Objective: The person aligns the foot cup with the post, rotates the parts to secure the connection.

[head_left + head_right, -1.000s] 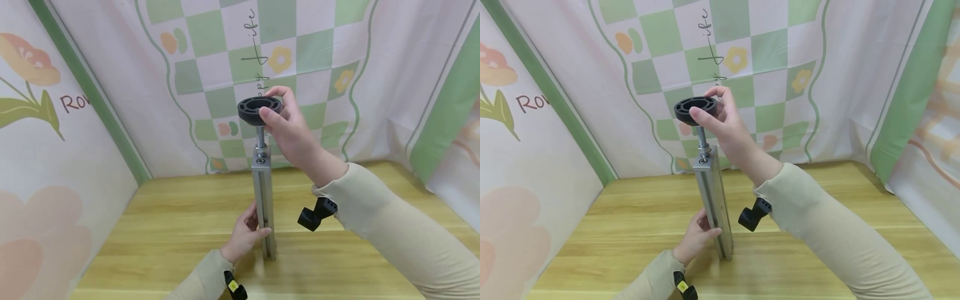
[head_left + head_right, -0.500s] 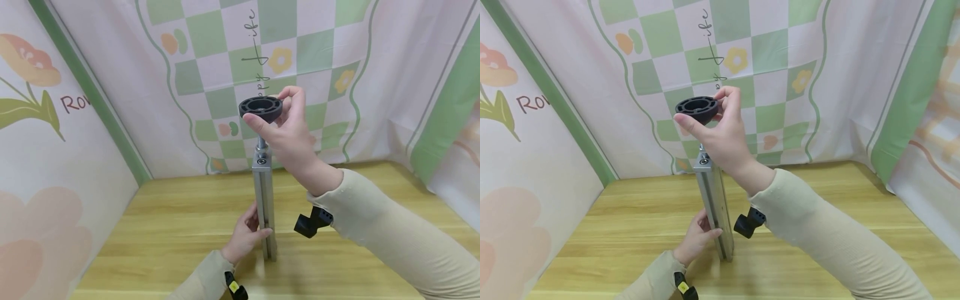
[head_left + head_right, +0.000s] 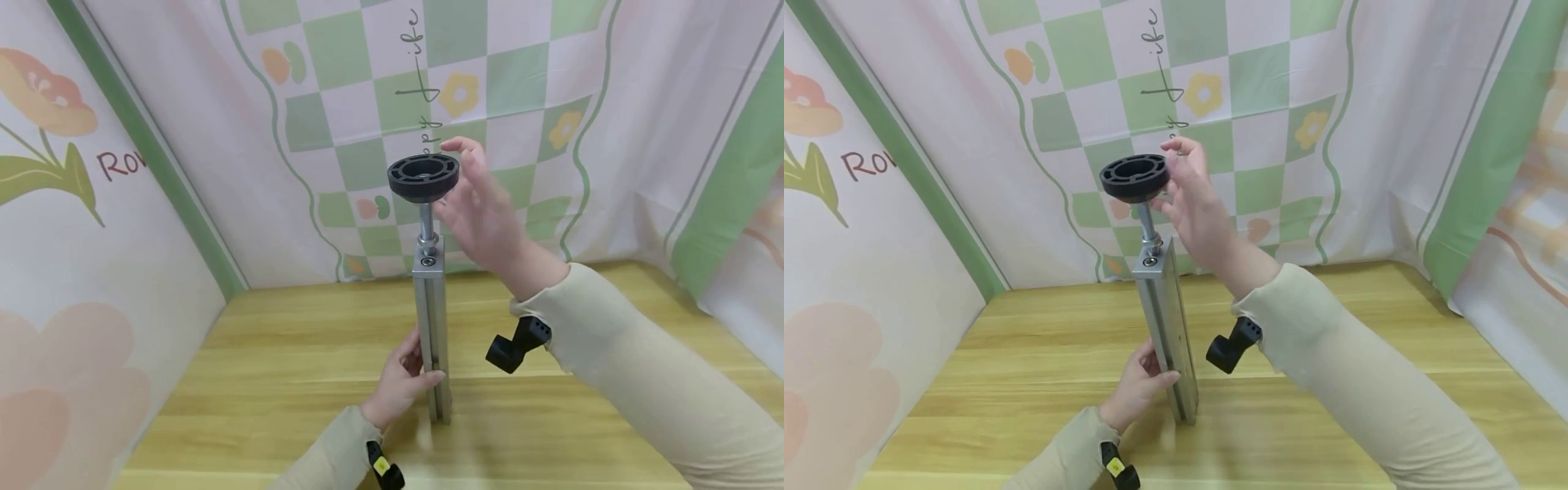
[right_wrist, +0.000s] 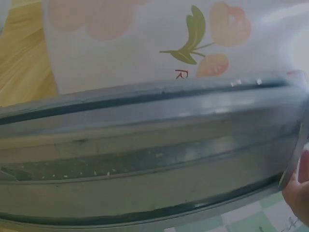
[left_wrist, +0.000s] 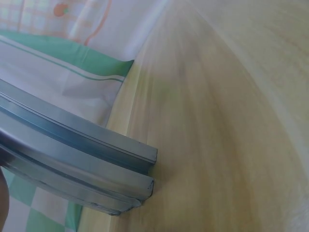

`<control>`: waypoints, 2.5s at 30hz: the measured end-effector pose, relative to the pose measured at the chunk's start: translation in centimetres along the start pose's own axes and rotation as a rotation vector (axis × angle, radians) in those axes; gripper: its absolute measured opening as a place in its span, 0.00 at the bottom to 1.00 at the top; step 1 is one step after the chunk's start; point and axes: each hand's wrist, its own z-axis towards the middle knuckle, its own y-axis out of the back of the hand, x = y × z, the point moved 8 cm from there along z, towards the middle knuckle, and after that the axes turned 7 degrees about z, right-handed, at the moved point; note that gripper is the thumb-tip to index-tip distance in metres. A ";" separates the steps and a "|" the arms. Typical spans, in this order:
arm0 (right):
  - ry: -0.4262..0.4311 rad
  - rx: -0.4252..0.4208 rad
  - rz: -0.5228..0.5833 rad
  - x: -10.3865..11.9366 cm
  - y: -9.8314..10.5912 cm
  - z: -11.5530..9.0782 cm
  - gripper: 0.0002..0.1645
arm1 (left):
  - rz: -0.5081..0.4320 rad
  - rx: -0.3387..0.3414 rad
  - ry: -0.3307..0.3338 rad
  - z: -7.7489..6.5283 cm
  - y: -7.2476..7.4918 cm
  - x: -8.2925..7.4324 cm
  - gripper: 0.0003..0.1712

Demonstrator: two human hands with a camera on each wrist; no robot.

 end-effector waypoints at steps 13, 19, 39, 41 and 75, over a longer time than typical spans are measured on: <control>-0.156 0.237 0.164 -0.7 -1.4 -0.2 0.22 | -0.011 0.007 -0.042 0.2 0.0 -0.1 0.47; -0.195 0.245 0.154 -1.1 -1.5 -0.2 0.25 | -0.011 0.010 -0.042 0.1 -0.1 -0.1 0.47; -0.122 0.247 0.172 -1.0 -1.5 -0.2 0.20 | 0.019 -0.001 -0.032 0.1 0.1 0.2 0.45; -0.119 0.239 0.170 -1.0 -1.5 -0.1 0.19 | 0.018 -0.001 -0.031 0.1 0.2 0.2 0.45; 0.048 0.053 -0.112 0.8 -0.3 -0.2 0.15 | 0.020 0.002 -0.021 -0.1 0.1 0.0 0.44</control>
